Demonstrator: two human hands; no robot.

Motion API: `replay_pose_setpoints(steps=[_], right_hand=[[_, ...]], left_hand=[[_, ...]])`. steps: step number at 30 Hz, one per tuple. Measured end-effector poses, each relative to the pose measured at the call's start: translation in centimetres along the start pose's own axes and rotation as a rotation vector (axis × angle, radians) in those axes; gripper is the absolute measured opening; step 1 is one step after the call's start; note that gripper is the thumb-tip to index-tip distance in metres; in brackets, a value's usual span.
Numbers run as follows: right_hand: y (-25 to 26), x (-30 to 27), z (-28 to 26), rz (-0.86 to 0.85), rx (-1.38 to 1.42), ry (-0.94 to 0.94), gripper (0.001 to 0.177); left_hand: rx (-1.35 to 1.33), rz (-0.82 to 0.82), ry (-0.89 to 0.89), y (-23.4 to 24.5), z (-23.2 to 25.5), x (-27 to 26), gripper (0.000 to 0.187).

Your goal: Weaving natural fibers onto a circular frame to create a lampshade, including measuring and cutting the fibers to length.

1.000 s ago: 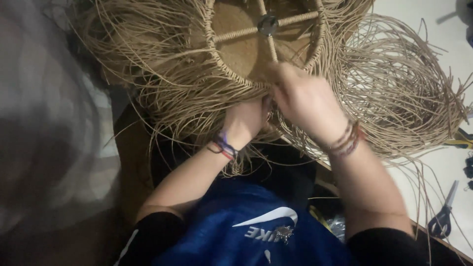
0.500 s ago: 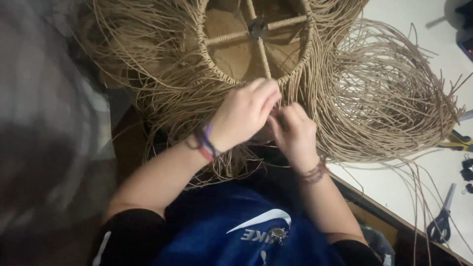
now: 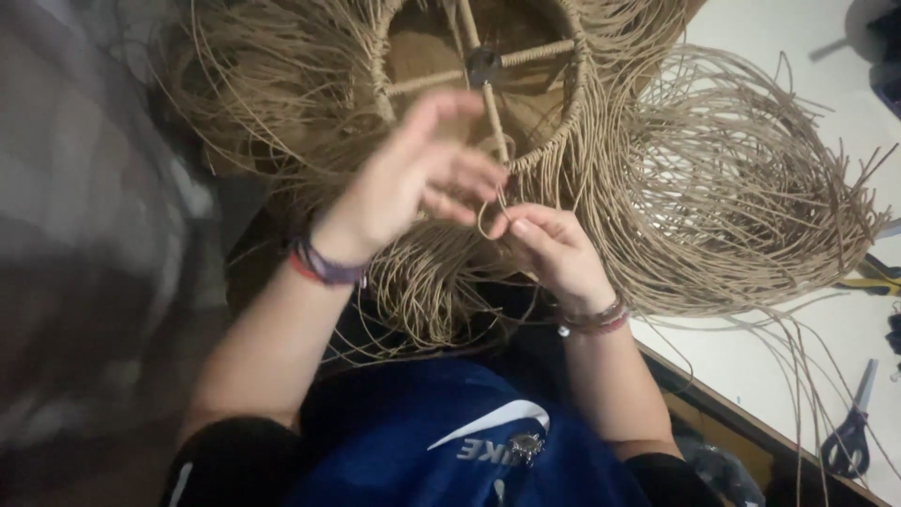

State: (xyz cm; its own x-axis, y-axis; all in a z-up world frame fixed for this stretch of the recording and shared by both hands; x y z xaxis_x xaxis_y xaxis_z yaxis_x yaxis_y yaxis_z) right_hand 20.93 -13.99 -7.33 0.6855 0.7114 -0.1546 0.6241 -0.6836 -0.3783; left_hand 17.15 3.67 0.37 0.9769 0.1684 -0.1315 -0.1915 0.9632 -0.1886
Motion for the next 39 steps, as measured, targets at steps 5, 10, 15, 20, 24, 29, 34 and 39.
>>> replay_pose_setpoints(steps=[5, 10, 15, 20, 24, 29, 34, 39], right_hand=[[0.0, 0.7, 0.2, -0.107, 0.209, -0.061, 0.025], [-0.3, 0.6, 0.4, -0.094, 0.115, -0.036, 0.024], [0.4, 0.7, 0.1, -0.012, 0.287, -0.054, 0.023], [-1.0, 0.3, -0.2, 0.034, 0.253, -0.032, 0.023], [0.6, 0.7, 1.8, 0.215, 0.242, -0.04, 0.028], [0.2, 0.4, 2.3, 0.28, 0.187, 0.056, 0.023], [-0.2, 0.5, 1.6, 0.316, 0.127, 0.295, 0.019], [0.9, 0.2, 1.6, 0.535, -0.397, 0.486, 0.014]], left_hand=[[0.719, 0.013, -0.384, -1.1, -1.6, -4.5, 0.033], [1.026, 0.313, -0.721, 1.7, 3.1, -8.0, 0.018], [1.266, 0.732, -1.015, 3.0, 6.9, -9.9, 0.023], [1.106, 0.818, -1.3, -0.9, 1.0, -11.2, 0.046], [0.511, 0.395, -0.71, -3.4, -6.7, -6.8, 0.058], [-0.019, 0.371, -0.759, -4.1, -3.9, -2.8, 0.044], [-0.853, 0.227, -0.297, -3.8, -2.7, 4.5, 0.048], [-1.107, 0.289, -0.054, -2.3, -2.4, 8.9, 0.045]])
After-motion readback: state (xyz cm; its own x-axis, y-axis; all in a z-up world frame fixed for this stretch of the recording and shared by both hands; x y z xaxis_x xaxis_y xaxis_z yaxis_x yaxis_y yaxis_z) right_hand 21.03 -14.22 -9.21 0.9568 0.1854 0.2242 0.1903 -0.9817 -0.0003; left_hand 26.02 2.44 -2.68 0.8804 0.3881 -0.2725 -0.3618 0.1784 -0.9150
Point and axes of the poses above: each hand's wrist, its own x-axis towards the middle knuckle, its own y-axis out of the back of the hand, z = x × y, the point moved 6 cm from there along x, towards the middle knuckle, and after that the axes turned 12 degrees about z, right-handed, at the moved point
